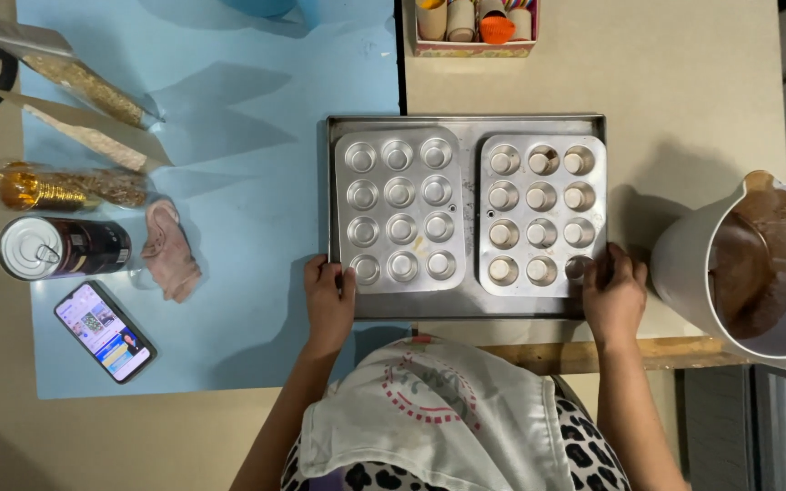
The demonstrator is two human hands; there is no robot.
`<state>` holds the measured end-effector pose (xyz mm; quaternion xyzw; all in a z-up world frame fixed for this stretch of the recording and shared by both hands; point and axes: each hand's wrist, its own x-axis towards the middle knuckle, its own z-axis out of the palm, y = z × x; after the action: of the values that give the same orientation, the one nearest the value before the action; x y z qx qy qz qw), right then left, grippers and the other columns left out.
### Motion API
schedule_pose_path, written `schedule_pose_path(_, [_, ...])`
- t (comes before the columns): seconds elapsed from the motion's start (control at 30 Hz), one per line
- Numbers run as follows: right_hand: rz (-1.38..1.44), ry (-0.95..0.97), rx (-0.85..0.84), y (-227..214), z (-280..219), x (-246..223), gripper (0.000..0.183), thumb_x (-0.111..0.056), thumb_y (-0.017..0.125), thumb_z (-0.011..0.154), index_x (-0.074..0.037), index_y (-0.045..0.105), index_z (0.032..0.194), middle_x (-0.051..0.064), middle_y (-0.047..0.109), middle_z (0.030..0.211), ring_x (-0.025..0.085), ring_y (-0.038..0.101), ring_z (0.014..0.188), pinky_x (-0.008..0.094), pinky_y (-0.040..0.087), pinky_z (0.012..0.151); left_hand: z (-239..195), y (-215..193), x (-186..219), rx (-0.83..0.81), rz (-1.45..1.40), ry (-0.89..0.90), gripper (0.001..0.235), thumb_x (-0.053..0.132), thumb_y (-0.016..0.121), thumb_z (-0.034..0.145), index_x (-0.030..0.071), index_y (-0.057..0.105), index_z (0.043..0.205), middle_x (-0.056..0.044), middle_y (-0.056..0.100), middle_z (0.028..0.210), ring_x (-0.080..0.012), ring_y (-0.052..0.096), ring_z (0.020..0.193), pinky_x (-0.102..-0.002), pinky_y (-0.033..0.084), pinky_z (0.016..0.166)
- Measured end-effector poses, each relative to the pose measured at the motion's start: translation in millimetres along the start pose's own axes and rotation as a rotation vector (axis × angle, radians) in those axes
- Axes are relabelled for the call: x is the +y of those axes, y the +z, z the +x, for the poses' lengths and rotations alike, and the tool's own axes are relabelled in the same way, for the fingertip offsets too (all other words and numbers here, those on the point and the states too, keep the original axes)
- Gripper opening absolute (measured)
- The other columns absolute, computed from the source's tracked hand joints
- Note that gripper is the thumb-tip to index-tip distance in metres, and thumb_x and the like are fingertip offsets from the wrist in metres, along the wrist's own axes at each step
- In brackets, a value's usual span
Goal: Placing individual paper cupcake liners into the cavities of muffin baking tins.
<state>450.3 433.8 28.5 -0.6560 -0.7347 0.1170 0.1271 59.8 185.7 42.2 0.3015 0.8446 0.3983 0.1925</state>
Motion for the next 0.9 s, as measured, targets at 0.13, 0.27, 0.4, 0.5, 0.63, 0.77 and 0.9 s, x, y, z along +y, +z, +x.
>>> schedule_pose_path(0.13, [-0.020,0.017,-0.010,-0.7,-1.0,-3.2,0.051,-0.035,0.071,0.098,-0.015,0.063,0.143,0.018,0.056,0.124,0.052,0.064,0.105,0.058,0.053,0.093,-2.5,-7.4,4.8,-0.055,-0.013,-0.025,0.032,0.021,0.058,0.106,-0.010,0.061,0.105,-0.029,0.045,0.135,-0.0411,0.058,0.116,-0.041,0.062,0.086])
schedule_pose_path(0.27, [-0.026,0.054,-0.044,-4.7,1.4,-10.3,0.050,-0.040,0.067,0.101,-0.015,0.063,0.144,0.017,0.057,0.125,0.051,0.065,0.107,0.058,0.052,0.094,1.3,-8.7,9.2,-0.090,0.007,-0.045,0.032,0.023,0.058,0.106,-0.010,0.062,0.107,-0.028,0.044,0.137,-0.0379,0.057,0.118,-0.039,0.062,0.087])
schedule_pose_path(0.4, [-0.020,0.052,-0.034,-11.8,0.2,-22.3,0.048,-0.038,0.066,0.102,-0.014,0.064,0.144,0.018,0.057,0.125,0.051,0.064,0.108,0.058,0.053,0.092,4.5,-13.9,11.6,-0.099,0.003,-0.046,0.033,0.025,0.059,0.105,-0.007,0.064,0.110,-0.026,0.044,0.139,-0.0382,0.057,0.119,-0.044,0.060,0.093])
schedule_pose_path(0.5, [-0.008,0.052,-0.010,-18.9,-0.8,-22.9,0.052,-0.041,0.067,0.101,-0.013,0.063,0.146,0.020,0.056,0.133,0.053,0.063,0.112,0.060,0.052,0.093,1.6,-24.9,36.0,0.070,0.052,0.014,0.027,0.022,0.067,0.100,0.004,0.062,0.118,-0.020,0.041,0.140,-0.0341,0.055,0.120,-0.045,0.056,0.097])
schedule_pose_path(0.63, [0.018,0.041,0.045,-33.5,-4.6,-38.1,0.051,-0.037,0.069,0.101,-0.008,0.064,0.143,0.025,0.054,0.134,0.055,0.061,0.113,0.062,0.051,0.094,43.0,-16.2,49.6,0.186,0.112,0.169,0.034,0.023,0.072,0.097,0.005,0.057,0.121,-0.019,0.039,0.140,-0.0366,0.053,0.120,-0.048,0.052,0.101])
schedule_pose_path(0.77, [0.058,-0.038,0.124,-35.2,-5.3,-48.0,0.050,-0.032,0.073,0.100,-0.002,0.064,0.139,0.026,0.053,0.132,0.055,0.060,0.117,0.059,0.050,0.096,112.9,8.9,101.9,0.174,0.090,0.450,0.042,0.015,0.077,0.086,0.006,0.063,0.124,-0.021,0.044,0.133,-0.0397,0.057,0.116,-0.047,0.053,0.097])
schedule_pose_path(0.9, [0.209,0.003,0.052,-59.3,-2.1,-76.4,0.048,-0.030,0.063,0.102,-0.006,0.059,0.144,0.027,0.048,0.136,0.047,0.053,0.124,0.057,0.043,0.106,203.6,67.1,142.0,0.096,0.201,0.724,0.034,0.016,0.067,0.092,0.006,0.062,0.124,-0.016,0.049,0.128,-0.0375,0.053,0.118,-0.048,0.045,0.103])
